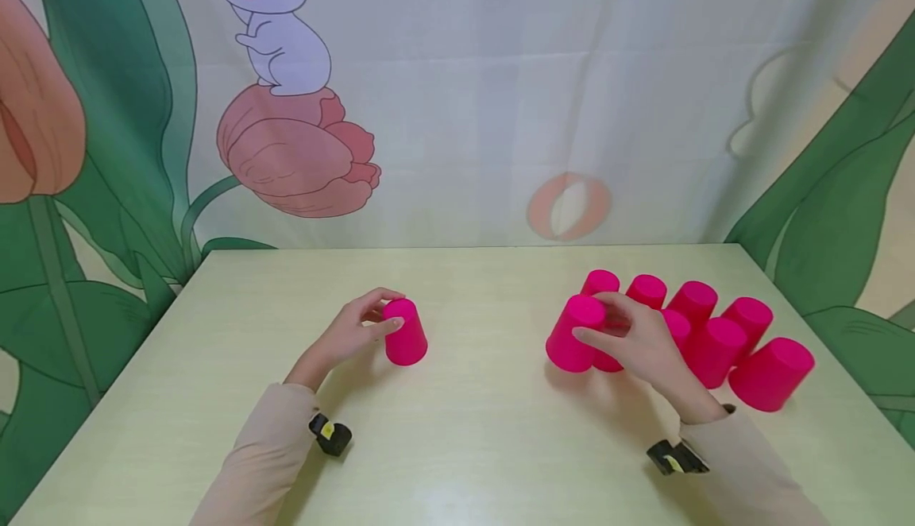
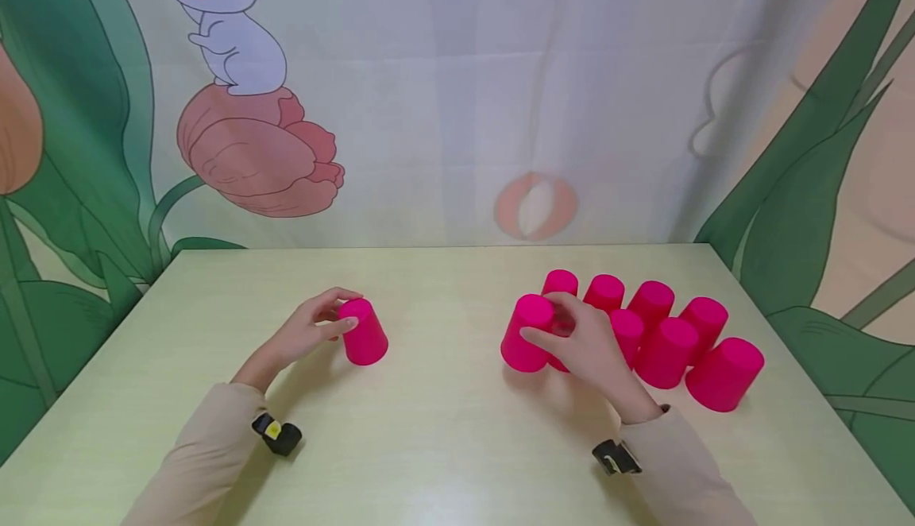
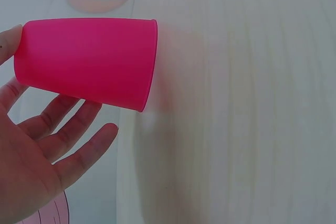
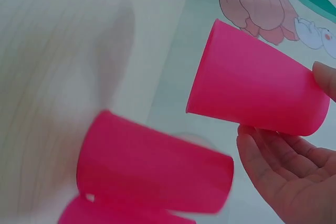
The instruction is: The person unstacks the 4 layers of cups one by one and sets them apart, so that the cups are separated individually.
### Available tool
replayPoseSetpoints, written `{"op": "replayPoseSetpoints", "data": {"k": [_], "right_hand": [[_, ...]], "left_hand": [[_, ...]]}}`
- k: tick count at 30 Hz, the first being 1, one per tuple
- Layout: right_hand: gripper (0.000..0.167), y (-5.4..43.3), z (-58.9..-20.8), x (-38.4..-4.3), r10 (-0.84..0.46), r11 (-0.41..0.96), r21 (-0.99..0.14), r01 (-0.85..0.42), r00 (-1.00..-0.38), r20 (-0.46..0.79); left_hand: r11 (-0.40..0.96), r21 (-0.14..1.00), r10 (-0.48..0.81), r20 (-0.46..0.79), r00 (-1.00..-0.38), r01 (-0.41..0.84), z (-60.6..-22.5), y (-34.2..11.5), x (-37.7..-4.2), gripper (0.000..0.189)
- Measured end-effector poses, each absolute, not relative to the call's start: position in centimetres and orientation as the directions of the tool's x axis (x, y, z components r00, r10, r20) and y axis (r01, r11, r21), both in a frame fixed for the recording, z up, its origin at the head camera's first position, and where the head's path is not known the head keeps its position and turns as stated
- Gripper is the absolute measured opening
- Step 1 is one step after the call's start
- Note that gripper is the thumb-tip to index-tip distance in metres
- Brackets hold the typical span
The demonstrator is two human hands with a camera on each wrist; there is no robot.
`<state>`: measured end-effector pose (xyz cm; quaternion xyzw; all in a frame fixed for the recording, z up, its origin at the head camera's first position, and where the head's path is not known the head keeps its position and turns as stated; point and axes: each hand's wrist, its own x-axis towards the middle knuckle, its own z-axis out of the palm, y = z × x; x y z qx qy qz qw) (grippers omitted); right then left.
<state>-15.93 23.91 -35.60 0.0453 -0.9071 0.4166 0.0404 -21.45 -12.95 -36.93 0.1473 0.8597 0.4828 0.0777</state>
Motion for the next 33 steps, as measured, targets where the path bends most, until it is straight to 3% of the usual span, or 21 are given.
{"op": "replayPoseSetpoints", "data": {"k": [25, 33], "right_hand": [[0.068, 32.7, -35.1, -11.0, 0.033, 0.730, -0.684, -0.007, -0.998, 0.045], [0.070, 35.1, -36.4, -10.2, 0.058, 0.735, -0.678, 0.015, -0.997, 0.041]], "left_hand": [[0.504, 0.845, 0.325, 0.007, -0.946, 0.180, -37.0, -12.9, -21.5, 0.037], [0.495, 0.849, 0.326, 0.014, -0.945, 0.184, -40.0, -13.7, -23.7, 0.039]]}}
